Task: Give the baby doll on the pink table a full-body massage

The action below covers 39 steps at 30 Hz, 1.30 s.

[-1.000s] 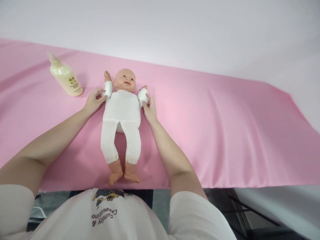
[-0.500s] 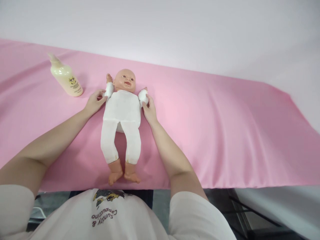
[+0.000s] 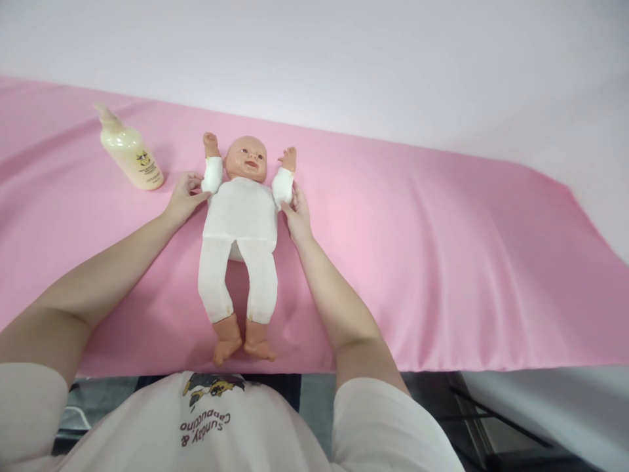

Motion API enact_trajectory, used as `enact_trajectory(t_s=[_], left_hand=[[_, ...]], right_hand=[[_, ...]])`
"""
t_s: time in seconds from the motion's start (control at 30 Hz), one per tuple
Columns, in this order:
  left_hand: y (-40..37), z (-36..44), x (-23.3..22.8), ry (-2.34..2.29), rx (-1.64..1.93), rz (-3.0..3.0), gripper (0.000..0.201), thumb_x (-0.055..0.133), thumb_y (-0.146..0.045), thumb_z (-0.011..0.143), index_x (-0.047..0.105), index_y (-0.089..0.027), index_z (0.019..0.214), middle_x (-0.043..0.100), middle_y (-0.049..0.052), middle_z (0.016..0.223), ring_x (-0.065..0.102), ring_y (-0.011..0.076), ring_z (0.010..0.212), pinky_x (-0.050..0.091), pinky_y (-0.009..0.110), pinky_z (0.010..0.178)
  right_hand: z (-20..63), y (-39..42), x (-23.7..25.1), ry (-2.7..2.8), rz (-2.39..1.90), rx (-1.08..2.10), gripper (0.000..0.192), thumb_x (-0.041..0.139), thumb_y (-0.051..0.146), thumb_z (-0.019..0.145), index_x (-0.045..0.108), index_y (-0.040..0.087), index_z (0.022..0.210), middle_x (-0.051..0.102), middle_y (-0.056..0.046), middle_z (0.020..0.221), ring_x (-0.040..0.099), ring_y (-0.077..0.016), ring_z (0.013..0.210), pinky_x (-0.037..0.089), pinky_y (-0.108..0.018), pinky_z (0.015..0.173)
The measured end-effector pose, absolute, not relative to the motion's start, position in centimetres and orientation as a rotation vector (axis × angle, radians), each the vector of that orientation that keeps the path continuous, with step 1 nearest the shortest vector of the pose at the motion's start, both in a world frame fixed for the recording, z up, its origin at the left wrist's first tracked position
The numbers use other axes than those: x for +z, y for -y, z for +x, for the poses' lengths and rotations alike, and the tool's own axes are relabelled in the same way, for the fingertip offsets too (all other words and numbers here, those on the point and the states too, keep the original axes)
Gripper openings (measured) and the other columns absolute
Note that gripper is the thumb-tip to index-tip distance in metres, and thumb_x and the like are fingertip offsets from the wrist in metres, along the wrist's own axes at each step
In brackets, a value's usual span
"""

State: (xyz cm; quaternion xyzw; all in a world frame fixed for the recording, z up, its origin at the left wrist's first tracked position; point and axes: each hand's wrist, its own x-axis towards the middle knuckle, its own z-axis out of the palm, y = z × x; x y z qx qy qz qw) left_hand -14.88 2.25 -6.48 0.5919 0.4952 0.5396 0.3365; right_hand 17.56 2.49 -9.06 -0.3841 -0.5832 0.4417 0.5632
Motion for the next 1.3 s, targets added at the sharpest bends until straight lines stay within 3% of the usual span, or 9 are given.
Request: enact_trajectory(t_s=[0.27, 0.47, 0.67, 0.87, 1.1, 1.3], left_hand=[[-2.0, -14.5, -5.5, -1.045, 1.451, 1.318, 0.04, 0.077, -0.013, 0.055, 0.052, -0.021, 0.086, 0.068, 0.0, 0.089, 0.065, 0.0164, 0.084, 0.05, 0.027, 0.075], [-1.7, -14.2, -5.1, -0.954, 1.428, 1.21, 0.03, 0.075, -0.009, 0.051, 0.05, -0.019, 0.064, 0.066, 0.0, 0.076, 0.064, 0.0165, 0.073, 0.051, 0.03, 0.072], [-1.3, -13.8, -4.1, -1.073, 1.442, 1.179, 0.037, 0.071, -0.003, 0.058, 0.039, -0.018, 0.049, 0.063, -0.002, 0.065, 0.063, 0.0126, 0.072, 0.053, 0.029, 0.079], [-0.7, -13.5, -3.5, -1.141, 1.391, 1.258, 0.033, 0.062, 0.004, 0.055, 0.038, -0.017, 0.046, 0.058, -0.004, 0.056, 0.055, 0.0079, 0.06, 0.046, 0.021, 0.065], [-1.4, -14.2, -4.8, -1.194, 1.326, 1.438, 0.027, 0.057, 0.0, 0.055, 0.039, -0.018, 0.047, 0.054, -0.004, 0.054, 0.05, 0.008, 0.057, 0.041, 0.023, 0.062], [-1.5, -14.4, -5.2, -1.125, 1.346, 1.503, 0.023, 0.065, -0.01, 0.059, 0.044, -0.02, 0.061, 0.063, -0.001, 0.072, 0.059, 0.0136, 0.072, 0.05, 0.029, 0.073]], right_hand=[[17.4, -2.3, -8.5, 1.241, -0.853, 1.08, 0.071, 0.079, 0.044, 0.071, 0.053, 0.028, 0.136, 0.06, -0.006, 0.149, 0.054, -0.027, 0.142, 0.037, -0.053, 0.126], [17.1, -2.2, -8.0, 1.115, -0.871, 1.133, 0.048, 0.07, 0.019, 0.063, 0.06, 0.027, 0.109, 0.074, -0.001, 0.118, 0.067, -0.0237, 0.119, 0.047, -0.048, 0.117], [16.6, -1.1, -6.9, 1.039, -0.926, 1.176, 0.017, 0.063, 0.011, 0.067, 0.053, 0.024, 0.072, 0.074, 0.002, 0.09, 0.07, -0.019, 0.096, 0.056, -0.039, 0.1], [16.6, -0.6, -6.4, 1.092, -1.001, 1.158, 0.026, 0.064, 0.006, 0.066, 0.046, 0.023, 0.06, 0.065, 0.006, 0.071, 0.064, -0.0136, 0.077, 0.054, -0.036, 0.101], [16.8, -1.0, -6.9, 1.238, -0.978, 1.126, 0.03, 0.066, 0.007, 0.068, 0.044, 0.024, 0.055, 0.066, 0.003, 0.072, 0.065, -0.0179, 0.087, 0.039, -0.049, 0.121], [16.9, -0.9, -7.3, 1.237, -0.981, 1.157, 0.017, 0.07, 0.021, 0.067, 0.054, 0.025, 0.069, 0.073, 0.0, 0.095, 0.068, -0.0215, 0.099, 0.051, -0.048, 0.11]])
